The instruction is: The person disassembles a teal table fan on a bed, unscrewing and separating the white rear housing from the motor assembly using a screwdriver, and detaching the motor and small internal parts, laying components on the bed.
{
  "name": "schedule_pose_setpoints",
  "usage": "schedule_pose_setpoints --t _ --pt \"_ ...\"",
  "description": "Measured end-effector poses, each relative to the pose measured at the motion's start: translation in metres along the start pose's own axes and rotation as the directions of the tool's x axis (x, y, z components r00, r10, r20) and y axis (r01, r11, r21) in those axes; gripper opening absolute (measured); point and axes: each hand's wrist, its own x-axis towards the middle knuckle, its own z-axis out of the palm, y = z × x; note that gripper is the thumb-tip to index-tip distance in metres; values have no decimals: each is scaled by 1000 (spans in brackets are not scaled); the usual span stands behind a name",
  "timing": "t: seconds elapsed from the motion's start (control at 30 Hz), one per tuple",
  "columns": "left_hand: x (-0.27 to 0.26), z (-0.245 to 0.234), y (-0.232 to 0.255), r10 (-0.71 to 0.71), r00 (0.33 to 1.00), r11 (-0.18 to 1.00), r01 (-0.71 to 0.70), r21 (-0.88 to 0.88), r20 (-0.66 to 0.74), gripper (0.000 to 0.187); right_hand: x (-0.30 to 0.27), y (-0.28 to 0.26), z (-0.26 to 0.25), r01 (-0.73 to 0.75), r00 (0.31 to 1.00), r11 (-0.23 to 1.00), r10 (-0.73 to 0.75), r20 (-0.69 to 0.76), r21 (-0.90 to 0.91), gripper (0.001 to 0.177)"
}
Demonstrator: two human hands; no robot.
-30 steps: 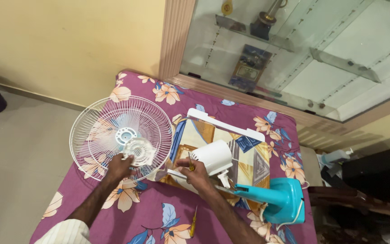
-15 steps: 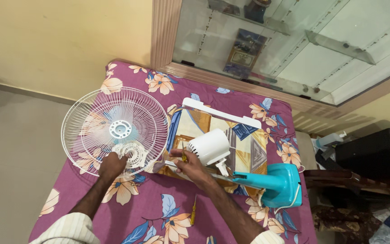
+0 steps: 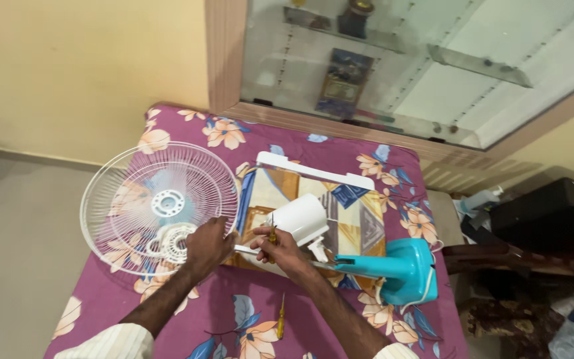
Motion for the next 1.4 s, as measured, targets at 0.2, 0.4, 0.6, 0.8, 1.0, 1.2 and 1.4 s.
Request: schedule_pose_setpoints --t 0.2,0.4,0.6,0.8,1.0,1.2,1.4 --pt "19 17 62 242 969 960 -246 -136 -51 50 -15 3 -49 15 999 996 -11 -43 88 38" --pt "31 33 100 382 906 919 -392 -26 -180 47 -34 6 -86 63 990 991 -46 -136 118 36" --pt "42 33 116 283 959 959 -282 30 -22 46 -44 28 -122 44 985 984 -14 -172 171 35" --pt "59 47 127 236 968 965 -244 101 83 85 -69 48 -169 6 938 985 53 -343 171 35" --pt "81 62 131 234 948 956 -265 129 214 123 -90 24 -190 16 921 864 -209 -329 -504 59" --pt "107 69 140 117 927 983 -159 91 357 139 -102 8 -177 -20 986 273 -156 -65 -962 86" --pt "131 59 153 3 824 983 -106 149 567 143 -95 31 -194 5 915 47 -404 -14 -999 60"
